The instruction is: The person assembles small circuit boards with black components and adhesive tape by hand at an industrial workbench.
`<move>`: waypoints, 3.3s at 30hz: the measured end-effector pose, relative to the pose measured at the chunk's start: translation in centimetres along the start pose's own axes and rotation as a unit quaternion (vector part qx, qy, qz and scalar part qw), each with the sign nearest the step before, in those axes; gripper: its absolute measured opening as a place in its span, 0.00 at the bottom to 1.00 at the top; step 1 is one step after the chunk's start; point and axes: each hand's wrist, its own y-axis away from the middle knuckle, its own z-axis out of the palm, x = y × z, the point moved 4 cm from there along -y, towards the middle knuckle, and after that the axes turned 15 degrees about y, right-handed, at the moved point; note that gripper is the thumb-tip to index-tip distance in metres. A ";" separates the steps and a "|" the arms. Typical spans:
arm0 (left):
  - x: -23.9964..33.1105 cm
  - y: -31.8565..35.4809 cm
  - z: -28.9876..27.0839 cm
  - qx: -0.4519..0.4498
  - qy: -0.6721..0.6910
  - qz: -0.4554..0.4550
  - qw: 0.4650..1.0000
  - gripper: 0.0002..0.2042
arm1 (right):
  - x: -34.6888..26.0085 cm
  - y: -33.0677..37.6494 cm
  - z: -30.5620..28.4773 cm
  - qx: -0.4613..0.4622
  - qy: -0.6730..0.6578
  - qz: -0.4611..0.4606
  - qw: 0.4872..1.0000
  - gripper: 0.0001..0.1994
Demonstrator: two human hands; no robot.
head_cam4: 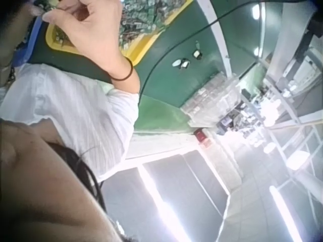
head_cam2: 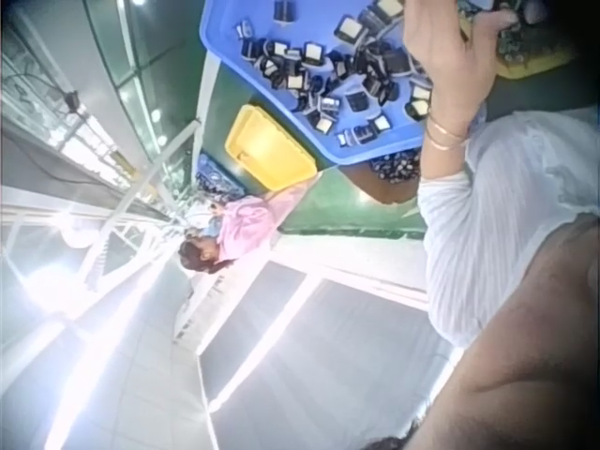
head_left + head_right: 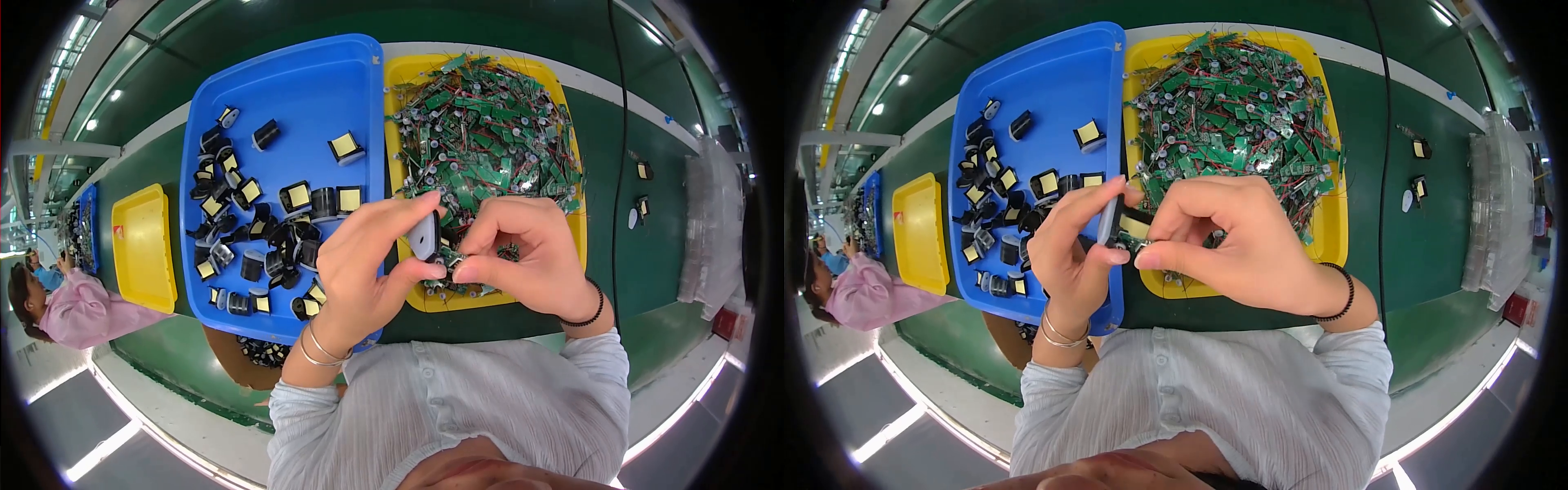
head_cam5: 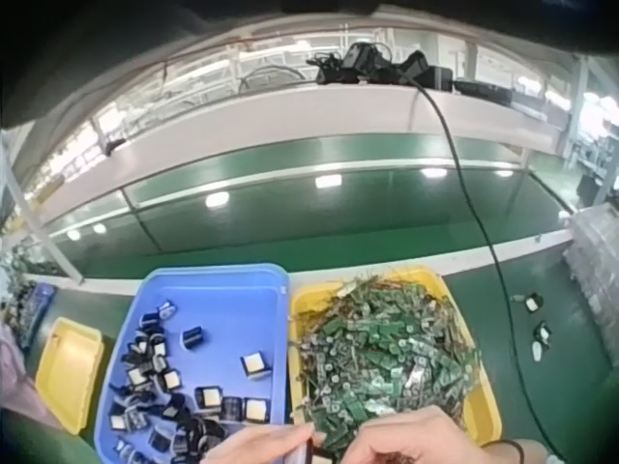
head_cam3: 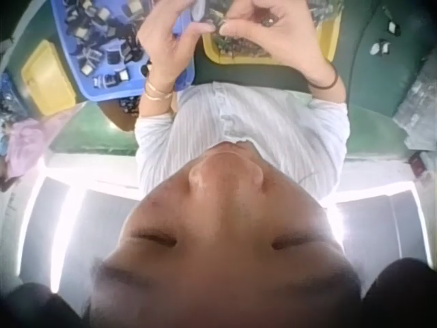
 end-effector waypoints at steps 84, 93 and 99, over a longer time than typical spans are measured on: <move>-2.2 0.3 0.0 0.094 0.119 -0.102 0.983 0.12 | 1.8 -1.6 0.7 0.096 -0.329 -0.012 0.939 0.10; -1.3 0.3 -0.1 0.089 0.060 -0.024 0.994 0.11 | 1.4 -1.4 0.9 0.115 -0.072 -0.047 0.990 0.06; -1.3 0.2 -0.3 0.100 0.033 -0.020 0.994 0.11 | 1.5 -1.3 1.1 0.109 -0.027 -0.046 0.993 0.04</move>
